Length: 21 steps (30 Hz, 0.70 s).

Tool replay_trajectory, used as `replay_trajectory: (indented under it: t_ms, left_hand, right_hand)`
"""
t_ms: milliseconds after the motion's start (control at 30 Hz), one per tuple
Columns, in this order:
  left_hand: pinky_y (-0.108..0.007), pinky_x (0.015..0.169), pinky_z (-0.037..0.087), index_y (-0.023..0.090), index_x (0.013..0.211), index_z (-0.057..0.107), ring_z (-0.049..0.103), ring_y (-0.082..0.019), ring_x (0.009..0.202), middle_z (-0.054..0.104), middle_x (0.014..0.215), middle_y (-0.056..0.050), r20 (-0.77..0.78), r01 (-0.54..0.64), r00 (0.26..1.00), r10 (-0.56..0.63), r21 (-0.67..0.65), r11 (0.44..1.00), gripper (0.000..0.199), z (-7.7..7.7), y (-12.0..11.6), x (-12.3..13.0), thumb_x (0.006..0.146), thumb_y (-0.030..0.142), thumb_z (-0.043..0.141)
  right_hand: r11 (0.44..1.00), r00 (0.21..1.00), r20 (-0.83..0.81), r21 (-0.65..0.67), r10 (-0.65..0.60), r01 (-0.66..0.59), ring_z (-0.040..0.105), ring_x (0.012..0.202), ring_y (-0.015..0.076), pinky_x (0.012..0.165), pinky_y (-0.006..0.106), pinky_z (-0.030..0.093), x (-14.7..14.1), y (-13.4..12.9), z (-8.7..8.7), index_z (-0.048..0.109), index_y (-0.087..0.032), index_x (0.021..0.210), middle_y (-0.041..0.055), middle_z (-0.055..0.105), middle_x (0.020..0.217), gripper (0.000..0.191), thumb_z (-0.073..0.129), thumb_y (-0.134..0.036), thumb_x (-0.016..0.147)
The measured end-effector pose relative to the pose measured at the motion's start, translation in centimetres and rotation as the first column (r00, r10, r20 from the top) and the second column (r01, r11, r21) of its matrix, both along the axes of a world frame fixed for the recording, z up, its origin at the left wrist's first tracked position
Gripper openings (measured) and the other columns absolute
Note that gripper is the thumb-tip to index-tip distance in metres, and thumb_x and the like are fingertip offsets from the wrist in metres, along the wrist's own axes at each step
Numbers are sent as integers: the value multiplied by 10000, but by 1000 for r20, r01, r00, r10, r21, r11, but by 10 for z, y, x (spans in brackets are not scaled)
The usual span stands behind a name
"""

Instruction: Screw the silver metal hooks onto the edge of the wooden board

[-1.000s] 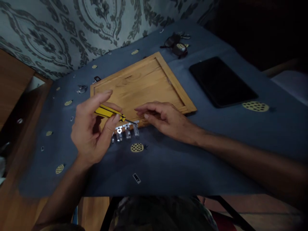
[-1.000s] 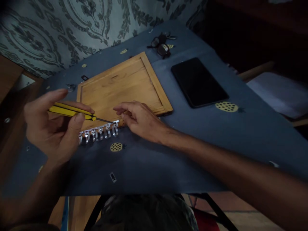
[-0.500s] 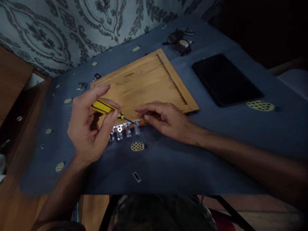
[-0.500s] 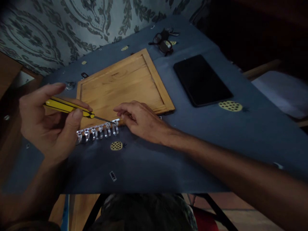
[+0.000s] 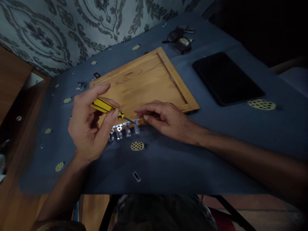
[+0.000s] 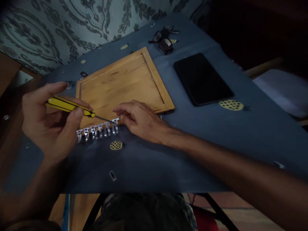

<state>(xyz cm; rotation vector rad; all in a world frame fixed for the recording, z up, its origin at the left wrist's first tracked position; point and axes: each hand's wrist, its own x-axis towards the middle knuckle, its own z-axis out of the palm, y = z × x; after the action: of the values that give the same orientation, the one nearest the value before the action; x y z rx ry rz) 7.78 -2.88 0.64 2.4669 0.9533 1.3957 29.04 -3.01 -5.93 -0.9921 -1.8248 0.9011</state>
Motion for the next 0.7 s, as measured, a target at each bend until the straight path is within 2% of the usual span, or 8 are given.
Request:
replay_trajectory:
  t_ms: [167, 333, 400, 533, 700]
  left_hand:
    - [-272, 774, 666, 304, 1358, 592, 735, -137, 924, 590, 1252, -18, -17, 18, 1000, -17, 36, 999, 458, -1, 1, 0, 922, 216, 705]
    - [-279, 821, 663, 338, 1335, 603, 734, -134, 940, 584, 1258, -8, 11, -2, 1000, 2, -64, 998, 439, 1, 0, 1, 940, 160, 673]
    - [-274, 808, 659, 332, 1332, 600, 736, -136, 934, 589, 1260, -6, 15, 28, 1000, -27, -66, 997, 427, 1, 0, 0, 943, 173, 674]
    - [-285, 804, 651, 317, 1357, 585, 736, -146, 944, 595, 1262, -16, -24, 5, 1000, -7, -78, 997, 454, 2, -1, 0, 941, 155, 665]
    - [-300, 748, 653, 379, 1378, 565, 727, -149, 953, 579, 1277, -15, -49, -8, 999, 3, -102, 995, 495, 4, -3, 1, 948, 143, 635]
  right_hand:
    - [1000, 1000, 9, 3, 3, -3, 716, 1016, 206, 909, 345, 558, -1, 0, 0, 748, -181, 1108, 72, 780, 1079, 310, 550, -90, 888]
    - [1000, 999, 35, 12, 3, -3, 710, 1002, 209, 897, 346, 550, -1, -1, 2, 749, -187, 1082, 63, 780, 1030, 296, 554, -82, 884]
    - [1000, 999, 45, 16, 5, -6, 707, 1000, 213, 891, 348, 549, -1, -2, 2, 746, -172, 1085, 75, 776, 1029, 289, 555, -82, 887]
    - [1000, 998, 58, 16, 2, -3, 702, 1005, 217, 896, 361, 550, 0, -3, 2, 743, -181, 1086, 77, 769, 1032, 284, 552, -86, 897]
    - [1000, 997, 70, 20, 9, -11, 699, 1007, 222, 896, 368, 550, 0, -2, 2, 737, -167, 1089, 85, 765, 1026, 277, 548, -95, 900]
